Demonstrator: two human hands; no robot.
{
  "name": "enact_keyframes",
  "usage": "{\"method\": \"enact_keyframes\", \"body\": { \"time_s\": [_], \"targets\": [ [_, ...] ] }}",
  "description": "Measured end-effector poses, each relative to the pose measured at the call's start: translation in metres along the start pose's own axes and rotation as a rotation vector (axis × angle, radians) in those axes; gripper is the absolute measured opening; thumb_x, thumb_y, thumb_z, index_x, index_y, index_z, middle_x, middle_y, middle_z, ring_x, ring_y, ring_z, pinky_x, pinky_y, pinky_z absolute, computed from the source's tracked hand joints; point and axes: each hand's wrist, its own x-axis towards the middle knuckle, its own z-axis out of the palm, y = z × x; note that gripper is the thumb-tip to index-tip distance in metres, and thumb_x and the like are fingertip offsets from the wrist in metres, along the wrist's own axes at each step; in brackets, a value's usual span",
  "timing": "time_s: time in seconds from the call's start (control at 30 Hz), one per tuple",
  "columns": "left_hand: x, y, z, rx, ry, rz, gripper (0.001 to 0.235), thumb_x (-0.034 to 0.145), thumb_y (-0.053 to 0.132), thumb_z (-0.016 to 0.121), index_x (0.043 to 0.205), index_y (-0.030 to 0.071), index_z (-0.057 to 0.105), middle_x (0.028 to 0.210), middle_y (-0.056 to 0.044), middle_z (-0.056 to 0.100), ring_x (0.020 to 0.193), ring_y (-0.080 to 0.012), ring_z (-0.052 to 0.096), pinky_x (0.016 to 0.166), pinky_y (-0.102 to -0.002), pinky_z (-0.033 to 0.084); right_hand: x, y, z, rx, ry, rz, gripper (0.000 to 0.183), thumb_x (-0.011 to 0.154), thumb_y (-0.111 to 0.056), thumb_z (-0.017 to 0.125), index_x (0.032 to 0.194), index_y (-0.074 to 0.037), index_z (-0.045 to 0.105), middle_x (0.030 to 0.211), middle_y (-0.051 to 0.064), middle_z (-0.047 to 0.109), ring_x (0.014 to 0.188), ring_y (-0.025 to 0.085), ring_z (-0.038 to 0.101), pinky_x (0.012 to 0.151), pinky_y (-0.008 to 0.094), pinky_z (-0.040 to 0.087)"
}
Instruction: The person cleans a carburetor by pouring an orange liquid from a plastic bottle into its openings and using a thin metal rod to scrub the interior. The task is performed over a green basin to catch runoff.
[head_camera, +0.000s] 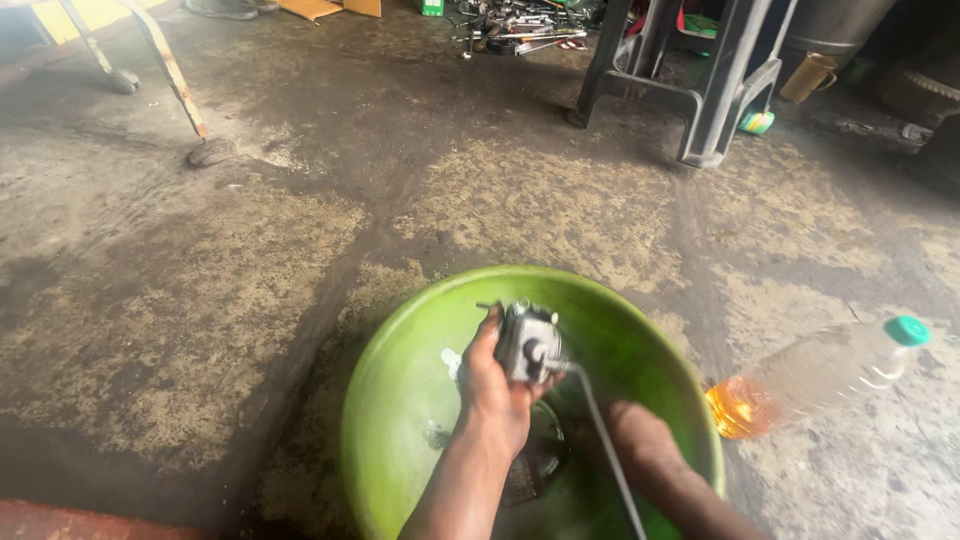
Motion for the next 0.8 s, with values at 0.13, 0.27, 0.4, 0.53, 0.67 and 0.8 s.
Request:
{"method": "enact_keyframes", "body": {
  "time_s": [0.13, 0.27, 0.4, 0.53, 0.67, 0.8],
  "targets": [
    [-0.019, -0.012, -0.004, -0.023, 0.060, -0.218, 0.036, 0.096, 0.038, 0.045, 0.106, 0.011, 0.067, 0.094, -0.011, 0.072, 0.078, -0.0243, 0.068, 0.064, -0.045, 0.054, -0.033, 0.014, -0.041, 0.246, 0.493, -0.330, 0.024, 0.091, -0.017, 0.065, 0.110, -0.013, 0.079, 0.098, 0.010, 0.077, 0.086, 0.028, 0.074, 0.078, 0.039, 0.060],
    [-0.010, -0.040, -0.001, -0.045, -0.074, -0.228, 0.034, 0.095, 0.035, 0.043, 0.107, 0.013, 0.067, 0.095, -0.007, 0.071, 0.081, -0.0210, 0.066, 0.066, -0.041, 0.053, -0.070, 0.014, -0.058, 0.800, 0.494, -0.280, 0.022, 0.089, -0.013, 0.071, 0.111, -0.010, 0.076, 0.098, 0.011, 0.079, 0.087, 0.025, 0.077, 0.079, 0.034, 0.063],
    [0.014, -0.064, -0.005, 0.108, -0.212, -0.276, 0.033, 0.097, 0.041, 0.044, 0.102, 0.019, 0.068, 0.088, -0.003, 0.068, 0.075, -0.0190, 0.062, 0.059, -0.037, 0.047, -0.069, -0.008, -0.051, 0.417, 0.676, -0.322, 0.021, 0.083, -0.016, 0.079, 0.103, -0.011, 0.080, 0.095, 0.010, 0.078, 0.082, 0.024, 0.075, 0.074, 0.036, 0.059],
    [0.033, -0.046, -0.006, 0.160, -0.169, -0.396, 0.044, 0.093, 0.046, 0.036, 0.095, 0.016, 0.068, 0.084, -0.006, 0.069, 0.076, -0.0200, 0.062, 0.065, -0.037, 0.051, -0.067, -0.018, -0.046, 0.382, 0.640, -0.410, 0.027, 0.083, -0.017, 0.077, 0.110, -0.010, 0.079, 0.098, 0.012, 0.074, 0.084, 0.024, 0.074, 0.073, 0.035, 0.059],
    [0.035, -0.045, -0.006, 0.290, -0.174, -0.394, 0.045, 0.095, 0.045, 0.037, 0.095, 0.015, 0.069, 0.083, -0.005, 0.069, 0.075, -0.0198, 0.062, 0.065, -0.037, 0.051, -0.062, -0.018, -0.043, 0.339, 0.647, -0.310, 0.022, 0.086, -0.020, 0.076, 0.107, -0.012, 0.079, 0.089, 0.010, 0.074, 0.078, 0.024, 0.074, 0.072, 0.036, 0.059],
    [0.037, -0.068, -0.010, 0.336, -0.178, -0.356, 0.039, 0.097, 0.046, 0.042, 0.091, 0.018, 0.068, 0.078, -0.003, 0.066, 0.066, -0.0194, 0.059, 0.056, -0.036, 0.045, -0.050, -0.015, -0.043, 0.263, 0.718, -0.259, 0.019, 0.089, -0.017, 0.075, 0.106, -0.010, 0.079, 0.085, 0.015, 0.068, 0.076, 0.031, 0.069, 0.070, 0.042, 0.056]
  ]
}}
